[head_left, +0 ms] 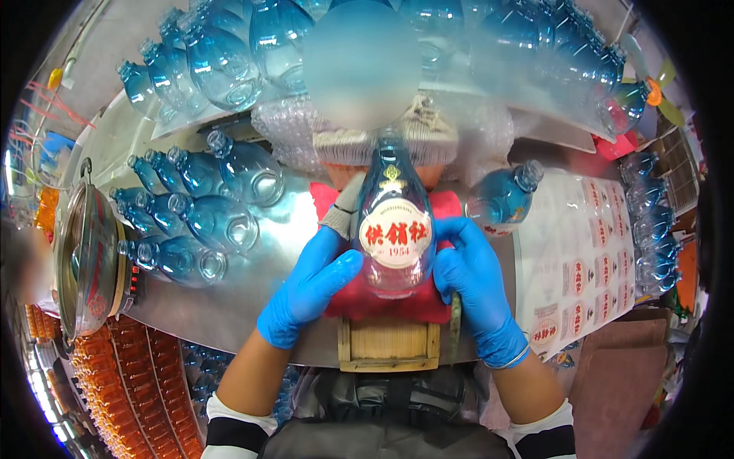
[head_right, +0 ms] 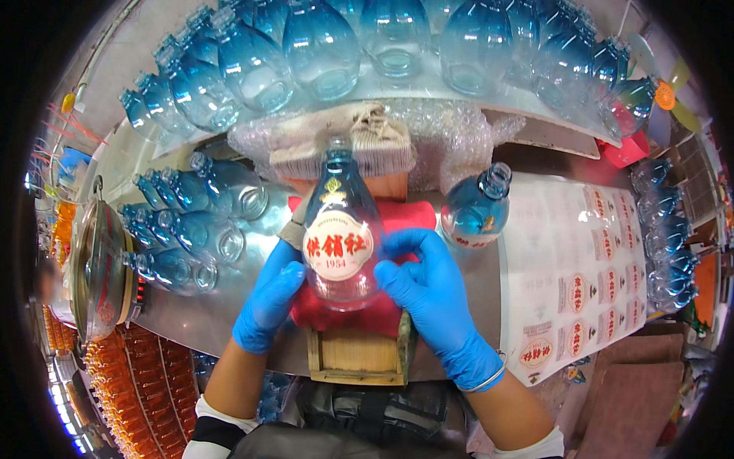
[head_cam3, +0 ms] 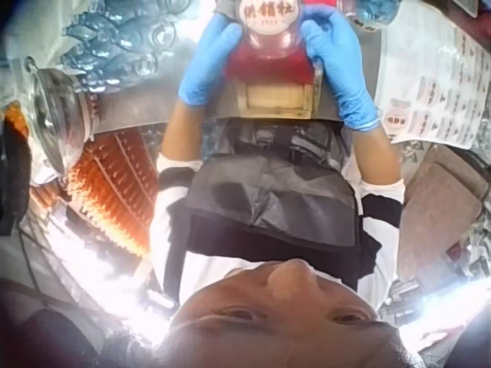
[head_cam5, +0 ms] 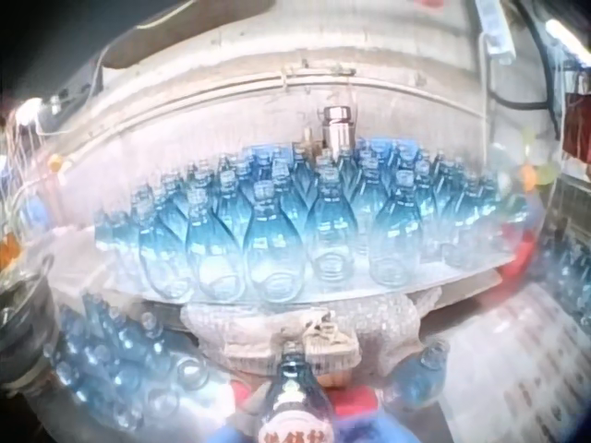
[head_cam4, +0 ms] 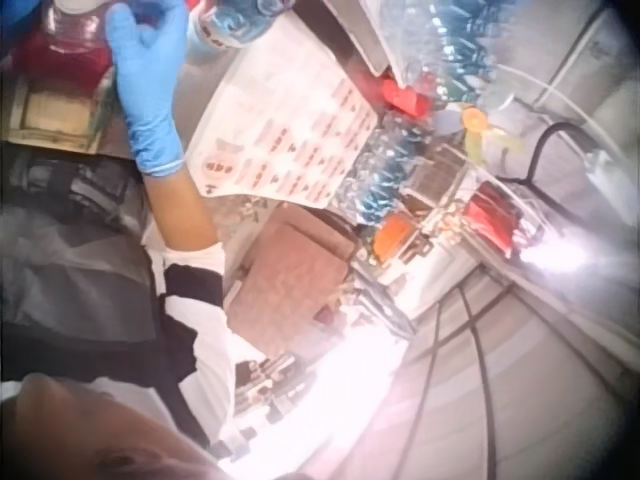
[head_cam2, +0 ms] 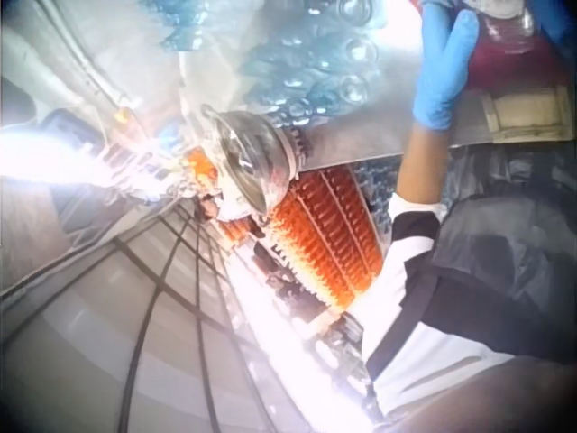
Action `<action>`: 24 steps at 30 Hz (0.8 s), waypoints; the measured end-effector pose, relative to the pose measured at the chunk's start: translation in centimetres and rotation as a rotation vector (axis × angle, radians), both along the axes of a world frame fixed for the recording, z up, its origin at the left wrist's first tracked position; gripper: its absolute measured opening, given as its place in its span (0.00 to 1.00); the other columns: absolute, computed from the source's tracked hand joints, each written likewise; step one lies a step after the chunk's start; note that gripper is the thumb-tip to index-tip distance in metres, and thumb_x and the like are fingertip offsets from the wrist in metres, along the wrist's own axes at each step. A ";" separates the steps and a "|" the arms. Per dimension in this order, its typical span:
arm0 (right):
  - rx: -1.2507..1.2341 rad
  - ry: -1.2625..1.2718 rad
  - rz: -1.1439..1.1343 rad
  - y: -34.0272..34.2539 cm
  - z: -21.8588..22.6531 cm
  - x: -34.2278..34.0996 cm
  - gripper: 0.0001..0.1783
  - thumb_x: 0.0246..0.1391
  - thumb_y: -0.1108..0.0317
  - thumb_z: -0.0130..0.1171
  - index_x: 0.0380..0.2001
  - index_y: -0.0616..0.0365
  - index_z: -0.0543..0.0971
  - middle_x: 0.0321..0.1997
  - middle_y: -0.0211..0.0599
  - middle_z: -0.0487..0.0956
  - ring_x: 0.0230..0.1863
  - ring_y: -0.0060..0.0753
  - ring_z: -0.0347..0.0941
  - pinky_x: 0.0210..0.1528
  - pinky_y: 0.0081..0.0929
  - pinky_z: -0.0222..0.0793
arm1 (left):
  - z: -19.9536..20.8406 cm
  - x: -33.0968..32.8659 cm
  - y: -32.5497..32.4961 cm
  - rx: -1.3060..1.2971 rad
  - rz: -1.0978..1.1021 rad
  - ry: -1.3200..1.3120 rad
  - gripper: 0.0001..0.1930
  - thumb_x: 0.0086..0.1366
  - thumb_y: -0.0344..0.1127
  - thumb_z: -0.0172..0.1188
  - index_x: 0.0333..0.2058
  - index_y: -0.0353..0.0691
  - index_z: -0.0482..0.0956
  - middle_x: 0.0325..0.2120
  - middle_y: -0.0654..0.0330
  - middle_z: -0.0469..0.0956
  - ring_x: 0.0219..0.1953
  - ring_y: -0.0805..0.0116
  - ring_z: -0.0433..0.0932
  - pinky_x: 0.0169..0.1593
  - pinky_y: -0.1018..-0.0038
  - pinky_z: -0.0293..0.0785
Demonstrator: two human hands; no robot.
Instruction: The person applies circular labels to the bodies of blue glass bottles. They pick up a bottle, place a label on it, and smooth it down with a green tool. The person occasionally dips the bottles into a metal bowl of liquid before labeling. The finished bottles are placed on a nearby tray.
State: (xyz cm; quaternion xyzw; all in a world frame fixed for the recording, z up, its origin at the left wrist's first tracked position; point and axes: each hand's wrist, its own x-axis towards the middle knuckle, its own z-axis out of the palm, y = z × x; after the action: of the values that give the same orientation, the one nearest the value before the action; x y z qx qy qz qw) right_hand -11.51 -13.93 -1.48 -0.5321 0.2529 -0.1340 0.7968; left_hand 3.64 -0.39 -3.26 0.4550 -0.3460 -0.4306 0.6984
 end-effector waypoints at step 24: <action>-0.128 -0.147 0.136 -0.8 0.3 3.2 0.36 0.57 0.67 0.51 0.63 0.64 0.48 0.63 0.47 0.59 0.64 0.34 0.54 0.63 0.27 0.48 | 2.4 -0.9 -2.1 0.285 0.142 0.120 0.46 0.54 0.54 0.57 0.62 0.35 0.43 0.57 0.50 0.56 0.58 0.59 0.60 0.60 0.64 0.58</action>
State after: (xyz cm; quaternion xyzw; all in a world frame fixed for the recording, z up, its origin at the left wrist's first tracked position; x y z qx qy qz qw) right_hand -8.31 -14.74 -1.16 -0.5866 0.1479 -0.1342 0.7848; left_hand 2.71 -2.52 -0.86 0.5464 -0.2060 -0.4513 0.6748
